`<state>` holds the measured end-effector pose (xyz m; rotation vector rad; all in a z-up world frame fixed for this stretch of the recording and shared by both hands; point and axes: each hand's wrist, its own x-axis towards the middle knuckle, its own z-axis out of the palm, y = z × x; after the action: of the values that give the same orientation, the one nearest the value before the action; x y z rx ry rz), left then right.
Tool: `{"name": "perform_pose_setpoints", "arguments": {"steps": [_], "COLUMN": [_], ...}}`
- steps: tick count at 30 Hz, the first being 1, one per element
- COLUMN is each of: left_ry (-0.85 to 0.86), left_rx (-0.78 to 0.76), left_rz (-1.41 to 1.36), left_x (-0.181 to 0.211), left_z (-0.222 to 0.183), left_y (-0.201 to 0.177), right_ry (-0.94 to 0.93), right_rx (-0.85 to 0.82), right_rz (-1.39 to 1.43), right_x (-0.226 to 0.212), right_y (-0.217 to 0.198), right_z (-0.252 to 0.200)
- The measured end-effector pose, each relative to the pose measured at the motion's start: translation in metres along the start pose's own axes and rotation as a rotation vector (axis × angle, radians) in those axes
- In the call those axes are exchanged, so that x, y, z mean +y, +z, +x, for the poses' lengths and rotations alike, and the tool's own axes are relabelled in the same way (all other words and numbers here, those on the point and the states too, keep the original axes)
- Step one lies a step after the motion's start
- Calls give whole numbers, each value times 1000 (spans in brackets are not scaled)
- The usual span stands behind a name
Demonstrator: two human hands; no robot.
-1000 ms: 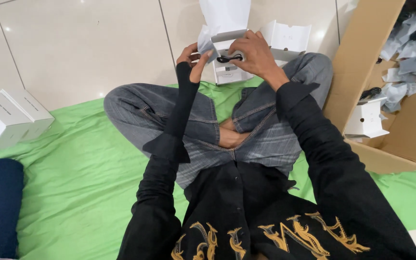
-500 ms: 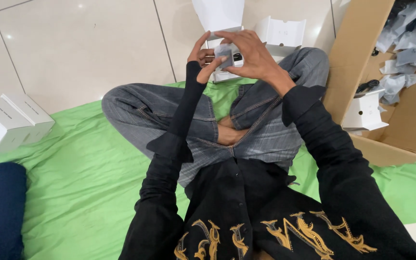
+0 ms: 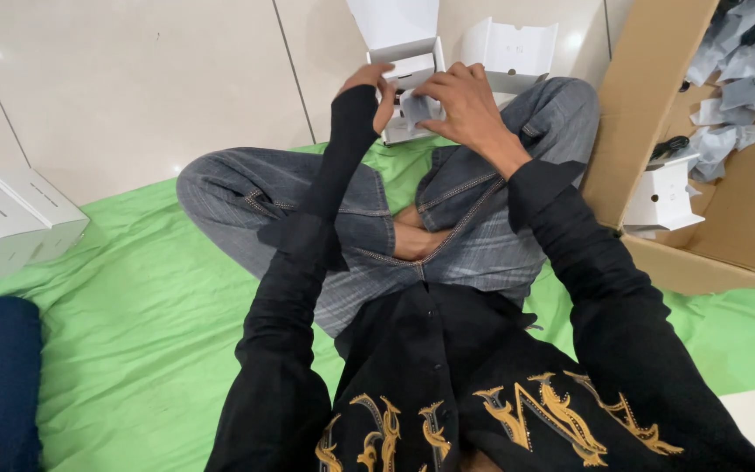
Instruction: The person unboxes multiple small electronic devices from a shipping container and organizes the components.
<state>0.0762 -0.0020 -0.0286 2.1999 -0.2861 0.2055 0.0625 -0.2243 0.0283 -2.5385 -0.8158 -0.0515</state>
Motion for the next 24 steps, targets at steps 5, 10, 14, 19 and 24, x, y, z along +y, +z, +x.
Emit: {"name": "perform_pose_setpoints", "arguments": {"steps": [5, 10, 14, 19, 24], "left_ry": [230, 392, 368, 323, 280], "left_rx": [-65, -93, -122, -257, -283], "left_rz": [117, 216, 175, 186, 482], "left_x": [-5, -59, -62, 4, -27], "left_z": [54, 59, 51, 52, 33], "left_y": [-2, 35, 29, -7, 33], "right_ry": [13, 26, 3, -3, -30], "right_rx": [-11, -12, 85, 152, 143], "right_rz": [-86, -68, -175, -178, -217], "right_x": [8, 18, 24, 32, 42], "right_y": [15, 26, 35, 43, 46], "right_z": [22, 31, 32, 37, 35]}}
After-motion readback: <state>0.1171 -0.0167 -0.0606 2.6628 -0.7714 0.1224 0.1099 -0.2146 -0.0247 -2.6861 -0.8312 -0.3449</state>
